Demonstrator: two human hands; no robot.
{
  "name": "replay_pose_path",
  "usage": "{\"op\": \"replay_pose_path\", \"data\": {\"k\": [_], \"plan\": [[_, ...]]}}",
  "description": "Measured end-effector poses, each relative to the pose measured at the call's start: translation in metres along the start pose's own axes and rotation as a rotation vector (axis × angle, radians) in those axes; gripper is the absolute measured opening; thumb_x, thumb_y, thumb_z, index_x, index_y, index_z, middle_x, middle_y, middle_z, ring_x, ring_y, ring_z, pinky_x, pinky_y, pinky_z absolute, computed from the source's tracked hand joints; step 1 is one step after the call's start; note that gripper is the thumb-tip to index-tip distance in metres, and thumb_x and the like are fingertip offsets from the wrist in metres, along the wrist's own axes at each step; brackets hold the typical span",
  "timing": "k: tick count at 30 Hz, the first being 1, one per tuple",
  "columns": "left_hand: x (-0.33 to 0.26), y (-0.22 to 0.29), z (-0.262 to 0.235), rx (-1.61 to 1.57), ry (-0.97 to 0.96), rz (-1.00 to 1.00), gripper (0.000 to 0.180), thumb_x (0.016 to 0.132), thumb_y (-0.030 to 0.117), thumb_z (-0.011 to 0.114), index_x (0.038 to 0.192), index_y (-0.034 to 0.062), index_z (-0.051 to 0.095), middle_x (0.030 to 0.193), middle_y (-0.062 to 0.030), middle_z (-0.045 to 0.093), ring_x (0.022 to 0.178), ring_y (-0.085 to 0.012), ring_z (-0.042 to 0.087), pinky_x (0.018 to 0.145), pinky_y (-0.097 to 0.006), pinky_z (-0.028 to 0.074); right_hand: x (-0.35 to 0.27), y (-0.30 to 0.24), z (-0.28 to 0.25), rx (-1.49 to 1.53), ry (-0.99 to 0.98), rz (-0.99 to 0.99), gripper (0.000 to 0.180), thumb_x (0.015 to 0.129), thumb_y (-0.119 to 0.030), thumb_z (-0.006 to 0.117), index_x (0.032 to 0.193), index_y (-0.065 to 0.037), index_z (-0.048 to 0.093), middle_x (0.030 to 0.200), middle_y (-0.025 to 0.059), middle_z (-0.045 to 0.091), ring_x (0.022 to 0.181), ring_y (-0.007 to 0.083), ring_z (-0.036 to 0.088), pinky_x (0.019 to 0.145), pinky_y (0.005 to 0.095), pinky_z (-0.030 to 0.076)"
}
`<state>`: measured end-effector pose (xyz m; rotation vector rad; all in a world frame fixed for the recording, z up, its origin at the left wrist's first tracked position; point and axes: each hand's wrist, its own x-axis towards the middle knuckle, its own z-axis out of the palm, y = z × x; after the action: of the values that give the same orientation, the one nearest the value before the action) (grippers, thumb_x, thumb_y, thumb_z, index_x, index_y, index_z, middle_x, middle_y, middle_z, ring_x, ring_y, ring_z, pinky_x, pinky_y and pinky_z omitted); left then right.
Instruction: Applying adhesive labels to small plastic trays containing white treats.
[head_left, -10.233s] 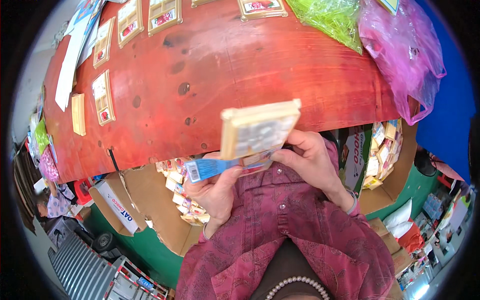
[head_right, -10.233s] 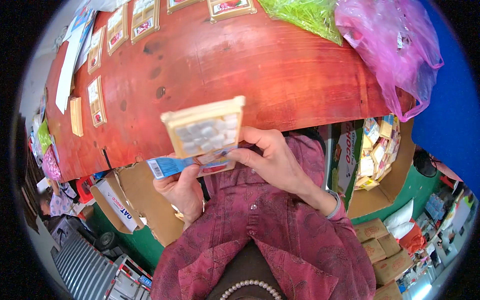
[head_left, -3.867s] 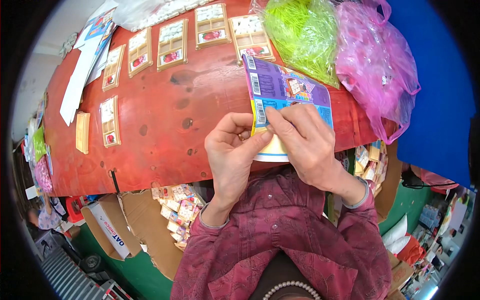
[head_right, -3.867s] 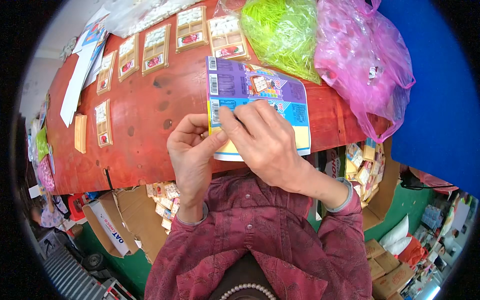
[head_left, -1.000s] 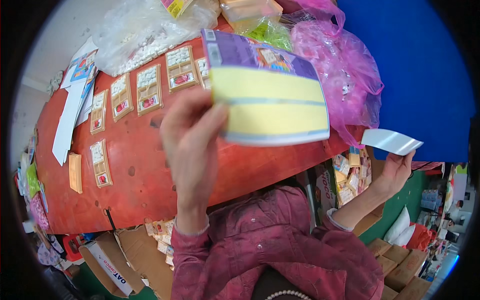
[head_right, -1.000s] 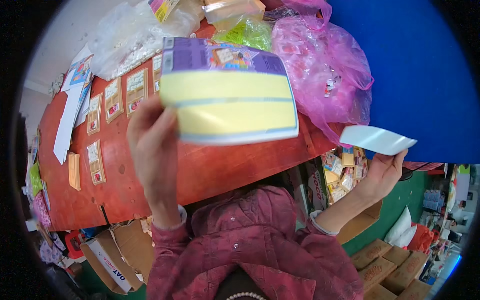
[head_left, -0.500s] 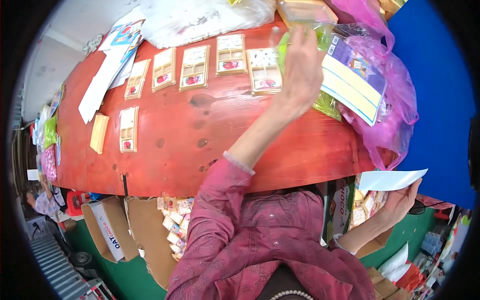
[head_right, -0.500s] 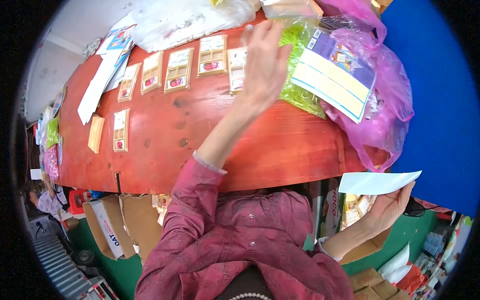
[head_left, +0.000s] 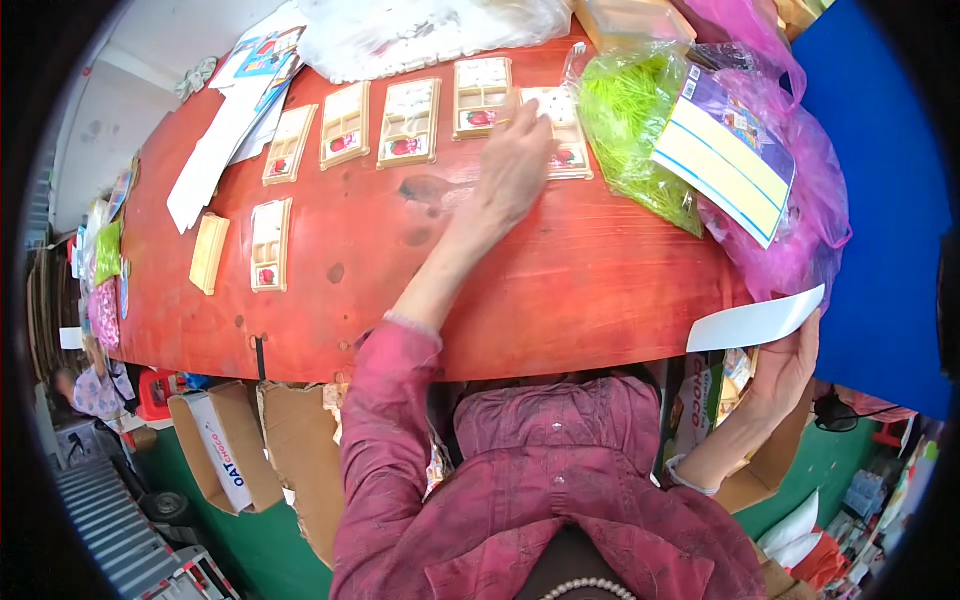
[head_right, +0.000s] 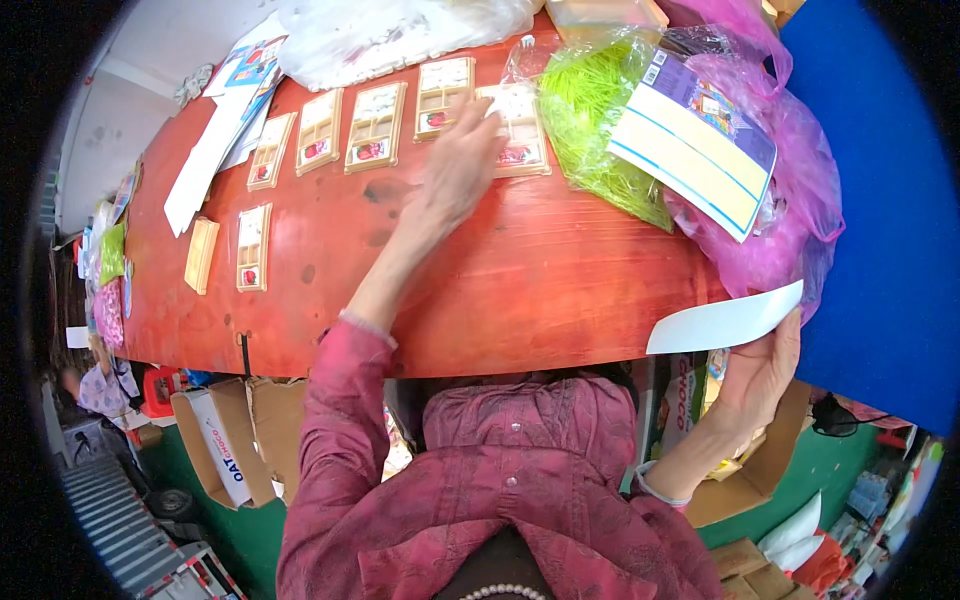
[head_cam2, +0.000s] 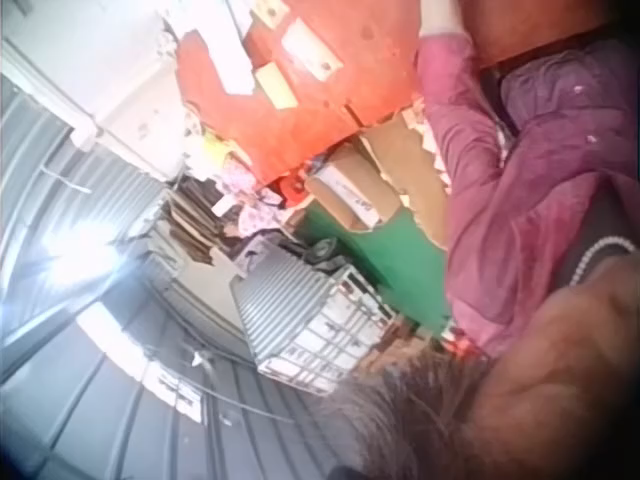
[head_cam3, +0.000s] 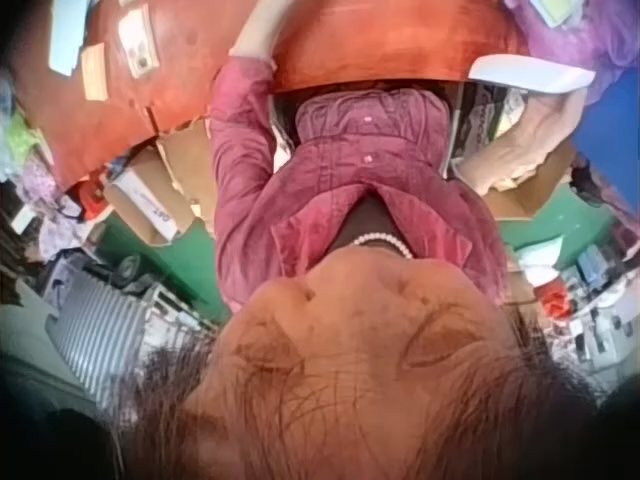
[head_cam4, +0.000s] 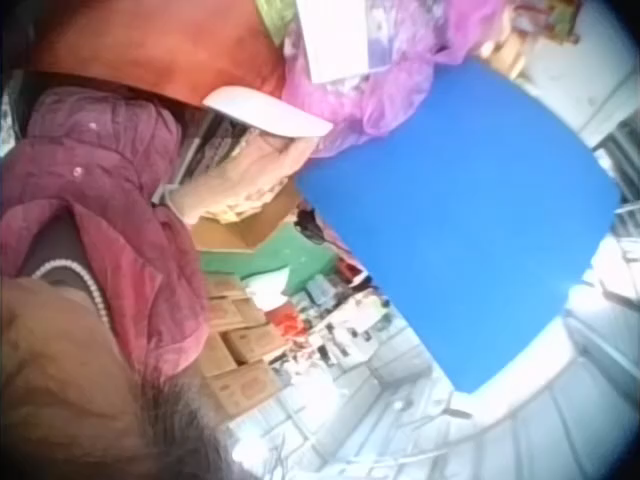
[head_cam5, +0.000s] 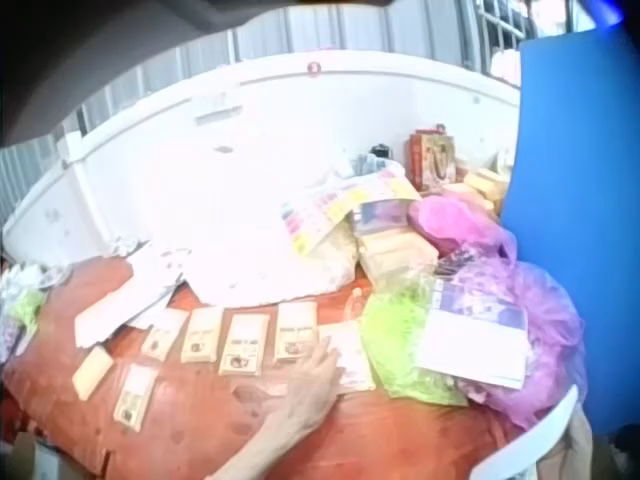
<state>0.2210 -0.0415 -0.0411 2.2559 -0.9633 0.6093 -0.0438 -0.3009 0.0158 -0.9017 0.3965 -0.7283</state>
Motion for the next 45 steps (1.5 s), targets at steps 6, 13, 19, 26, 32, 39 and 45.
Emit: {"op": "replay_pose_path", "data": {"k": [6, 13, 19, 26, 32, 39, 45], "plan": [[0.028, -0.015, 0.050, 0.244, -0.130, 0.057, 0.046, 0.084, 0.024, 0.056, 0.114, -0.0093, 0.049, 0.129, -0.0313, 0.037, 0.123, -0.0475, 0.034, 0.099, -0.054, 0.033, -0.016, 0.009, 0.010, -0.059, -0.048, 0.007, 0.027, 0.093, -0.019, 0.050, 0.116, -0.004, 0.055, 0.108, 0.0064, 0.062, 0.096, 0.0169, 0.061, 0.084, 0.0352, 0.049], [-0.030, 0.019, 0.026, 0.132, -0.279, -0.004, 0.067, 0.086, 0.034, 0.054, 0.127, -0.0149, 0.034, 0.135, -0.0320, 0.030, 0.128, -0.0441, 0.028, 0.101, -0.052, 0.031, -0.014, 0.006, -0.015, -0.084, 0.094, -0.017, 0.027, 0.092, -0.016, 0.052, 0.115, -0.003, 0.054, 0.107, 0.0068, 0.062, 0.095, 0.0169, 0.060, 0.084, 0.0339, 0.049], [-0.085, 0.078, -0.022, 0.087, -0.396, -0.060, 0.070, 0.083, 0.032, 0.059, 0.129, -0.0133, 0.033, 0.138, -0.0300, 0.027, 0.131, -0.0427, 0.024, 0.104, -0.049, 0.028, -0.011, 0.000, 0.001, -0.088, 0.048, 0.019, 0.031, 0.093, -0.019, 0.050, 0.118, -0.001, 0.053, 0.109, 0.0079, 0.062, 0.096, 0.0176, 0.061, 0.082, 0.0352, 0.049], [-0.093, 0.102, -0.065, -0.473, -0.141, -0.220, 0.059, 0.073, 0.013, 0.070, 0.122, -0.0080, 0.045, 0.131, -0.0274, 0.038, 0.123, -0.0417, 0.038, 0.098, -0.045, 0.037, -0.021, 0.007, 0.052, -0.275, -0.159, -0.209, 0.019, 0.092, -0.016, 0.052, 0.099, 0.001, 0.058, 0.090, 0.0077, 0.063, 0.076, 0.0128, 0.061, 0.065, 0.0259, 0.049], [-0.089, 0.158, -0.090, -1.102, -0.221, -0.325, 0.090, 0.067, 0.023, 0.080, 0.136, -0.0053, 0.030, 0.132, -0.0188, 0.042, 0.123, -0.0282, 0.043, 0.103, -0.036, 0.033, -0.059, 0.032, 0.118, -1.064, -0.352, -0.813, 0.005, 0.081, 0.004, 0.054, 0.078, 0.004, 0.057, 0.073, 0.0078, 0.058, 0.066, 0.0156, 0.055, 0.059, 0.0262, 0.043], [-0.123, 0.155, -0.073, -1.673, 0.008, -0.591, 0.083, 0.065, -0.010, 0.073, 0.135, -0.0034, 0.030, 0.135, -0.0113, 0.040, 0.126, -0.0224, 0.039, 0.106, -0.039, 0.031, -0.054, 0.040, 0.121, -0.780, -0.926, -0.158, 0.029, 0.070, -0.001, 0.066, 0.099, 0.003, 0.061, 0.091, 0.0139, 0.060, 0.080, 0.0284, 0.057, 0.070, 0.0356, 0.047], [-0.114, 0.150, -0.077, -1.662, 0.362, -1.026, 0.038, 0.081, -0.007, 0.058, 0.118, -0.0036, 0.049, 0.112, -0.0136, 0.059, 0.103, -0.0188, 0.058, 0.092, -0.034, 0.047, -0.065, 0.057, 0.120, -1.281, -0.529, -0.375, 0.040, 0.065, -0.010, 0.073, 0.100, 0.004, 0.062, 0.090, 0.0134, 0.062, 0.089, 0.0242, 0.057, 0.079, 0.0320, 0.044]]}}
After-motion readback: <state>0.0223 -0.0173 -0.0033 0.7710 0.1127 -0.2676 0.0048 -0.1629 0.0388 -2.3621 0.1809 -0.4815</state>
